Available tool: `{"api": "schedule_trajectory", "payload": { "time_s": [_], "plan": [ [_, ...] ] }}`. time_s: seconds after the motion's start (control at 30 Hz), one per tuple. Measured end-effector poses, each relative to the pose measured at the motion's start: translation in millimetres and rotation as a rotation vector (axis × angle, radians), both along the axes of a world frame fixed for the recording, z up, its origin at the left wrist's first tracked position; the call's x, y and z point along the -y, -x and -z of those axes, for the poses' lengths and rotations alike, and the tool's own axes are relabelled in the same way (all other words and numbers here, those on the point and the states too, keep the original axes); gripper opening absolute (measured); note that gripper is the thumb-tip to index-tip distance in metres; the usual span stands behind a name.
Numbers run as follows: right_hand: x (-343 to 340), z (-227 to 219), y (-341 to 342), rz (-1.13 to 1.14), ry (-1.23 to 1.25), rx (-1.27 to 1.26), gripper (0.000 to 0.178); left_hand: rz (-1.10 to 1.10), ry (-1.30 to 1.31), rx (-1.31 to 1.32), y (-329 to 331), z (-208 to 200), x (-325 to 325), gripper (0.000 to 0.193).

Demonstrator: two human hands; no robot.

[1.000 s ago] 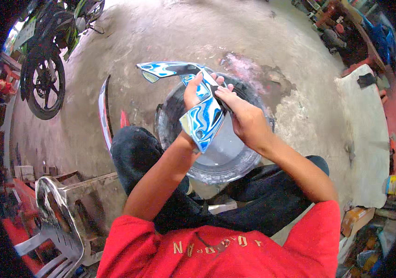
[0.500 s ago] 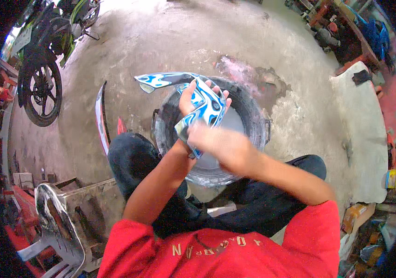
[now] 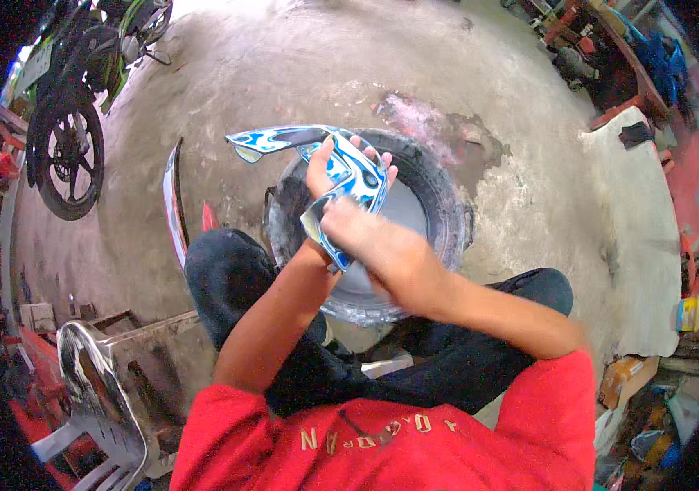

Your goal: The person cleans a blue and white patterned motorcycle fairing piece using a cloth and a bucket of water.

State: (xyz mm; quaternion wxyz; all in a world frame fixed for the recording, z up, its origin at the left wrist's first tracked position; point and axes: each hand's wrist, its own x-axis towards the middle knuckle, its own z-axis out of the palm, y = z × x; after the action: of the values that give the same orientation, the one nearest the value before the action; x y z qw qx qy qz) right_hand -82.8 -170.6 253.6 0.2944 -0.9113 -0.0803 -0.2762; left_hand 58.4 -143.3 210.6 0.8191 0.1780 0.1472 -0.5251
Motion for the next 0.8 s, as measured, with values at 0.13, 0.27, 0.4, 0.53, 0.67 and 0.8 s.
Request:
{"api": "schedule_trajectory", "payload": {
  "time_s": [0.13, 0.27, 0.4, 0.53, 0.67, 0.8],
  "plan": [
    [29.5, 18.8, -3.0, 0.040, -0.020, -0.013, 0.046, 0.027, 0.054, 0.072, 6.2, -9.8, -0.4, 0.042],
    [14.1, 12.4, -8.5, 0.095, -0.034, -0.045, 0.040, -0.023, 0.029, -0.001, 0.6, -3.2, -3.4, 0.043],
    [12.6, 6.3, 1.8, -0.120, 0.090, 0.114, 0.038, 0.020, 0.129, 0.063, -1.9, 0.4, -3.1, 0.041],
    [46.3, 19.0, -16.8, 0.081, -0.009, 0.010, 0.039, 0.004, 0.135, 0.095, 6.0, -21.2, -6.8, 0.040],
    [5.5, 1.7, -1.9, -0.160, 0.094, 0.162, 0.044, 0.012, 0.144, 0.049, -4.9, -4.4, -7.0, 0.040],
    [49.6, 9.9, -20.6, 0.197, -0.025, -0.048, 0.037, 0.031, 0.182, 0.077, 2.6, -13.5, -8.1, 0.040]
  ]
}}
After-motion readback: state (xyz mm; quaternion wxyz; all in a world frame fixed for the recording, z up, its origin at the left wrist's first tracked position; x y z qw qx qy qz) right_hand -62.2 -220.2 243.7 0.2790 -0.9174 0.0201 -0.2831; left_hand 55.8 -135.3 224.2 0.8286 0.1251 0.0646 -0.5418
